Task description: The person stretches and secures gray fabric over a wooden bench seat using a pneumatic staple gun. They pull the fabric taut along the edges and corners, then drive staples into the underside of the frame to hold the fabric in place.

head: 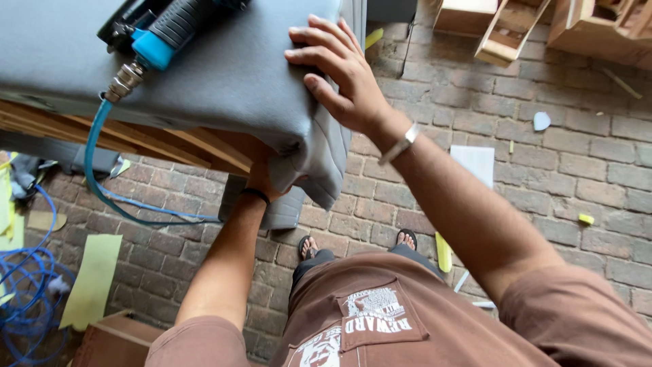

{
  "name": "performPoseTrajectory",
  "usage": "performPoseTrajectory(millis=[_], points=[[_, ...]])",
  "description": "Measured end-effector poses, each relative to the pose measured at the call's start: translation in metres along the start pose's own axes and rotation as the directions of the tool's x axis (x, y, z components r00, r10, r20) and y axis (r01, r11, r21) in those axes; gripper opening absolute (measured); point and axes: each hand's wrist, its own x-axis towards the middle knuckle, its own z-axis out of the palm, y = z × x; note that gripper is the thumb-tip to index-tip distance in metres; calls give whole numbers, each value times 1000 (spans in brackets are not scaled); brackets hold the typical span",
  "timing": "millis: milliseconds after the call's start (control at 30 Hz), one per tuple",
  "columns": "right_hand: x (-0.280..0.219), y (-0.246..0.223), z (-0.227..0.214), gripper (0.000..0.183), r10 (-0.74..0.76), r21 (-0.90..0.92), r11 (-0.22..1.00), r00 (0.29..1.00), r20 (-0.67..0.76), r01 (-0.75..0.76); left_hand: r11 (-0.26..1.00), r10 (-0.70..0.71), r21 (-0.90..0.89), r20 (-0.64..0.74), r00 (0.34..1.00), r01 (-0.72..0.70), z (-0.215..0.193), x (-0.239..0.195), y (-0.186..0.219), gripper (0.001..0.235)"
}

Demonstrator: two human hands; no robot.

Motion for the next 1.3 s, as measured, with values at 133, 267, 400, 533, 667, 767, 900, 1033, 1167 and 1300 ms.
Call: performPoseTrajectory(millis=[133,267,400,533,667,767,900,1033,1167,1300], points=[[11,-44,-2,27,171,-221,957,981,-88,-186,963,255,126,-163,953,-236,20,22,-16,71],[55,-90,16,69,509,-120,861,828,234,-495,865,304,377,130,944,-330,33,46,-45,42],[112,-103,68,112,582,159,711,700,413,-685,775,528,313,155,835,-548,47,64,-54,33],[163,-87,111,112,695,-105,719,713,94,-687,764,531,270,251,809,-586,48,72,-54,35],[178,-70,130,127,729,-170,649,670,-138,-741,775,554,172,278,785,-608,47,78,-45,40],[173,-63,144,114,733,-90,626,624,-271,-775,752,650,-43,208,731,-657,44,77,-46,42],[153,-64,139,95,658,203,715,547,-518,-669,811,575,-51,256,777,-583,30,68,-35,51],[135,-73,107,80,850,733,485,454,-267,-477,871,325,220,413,851,-440,11,55,-21,71],[102,-92,77,42,788,922,199,613,51,-333,820,420,250,351,837,-516,4,50,-21,77],[34,-138,57,38,791,983,94,612,21,-155,813,476,203,311,823,-547,10,54,-24,79]])
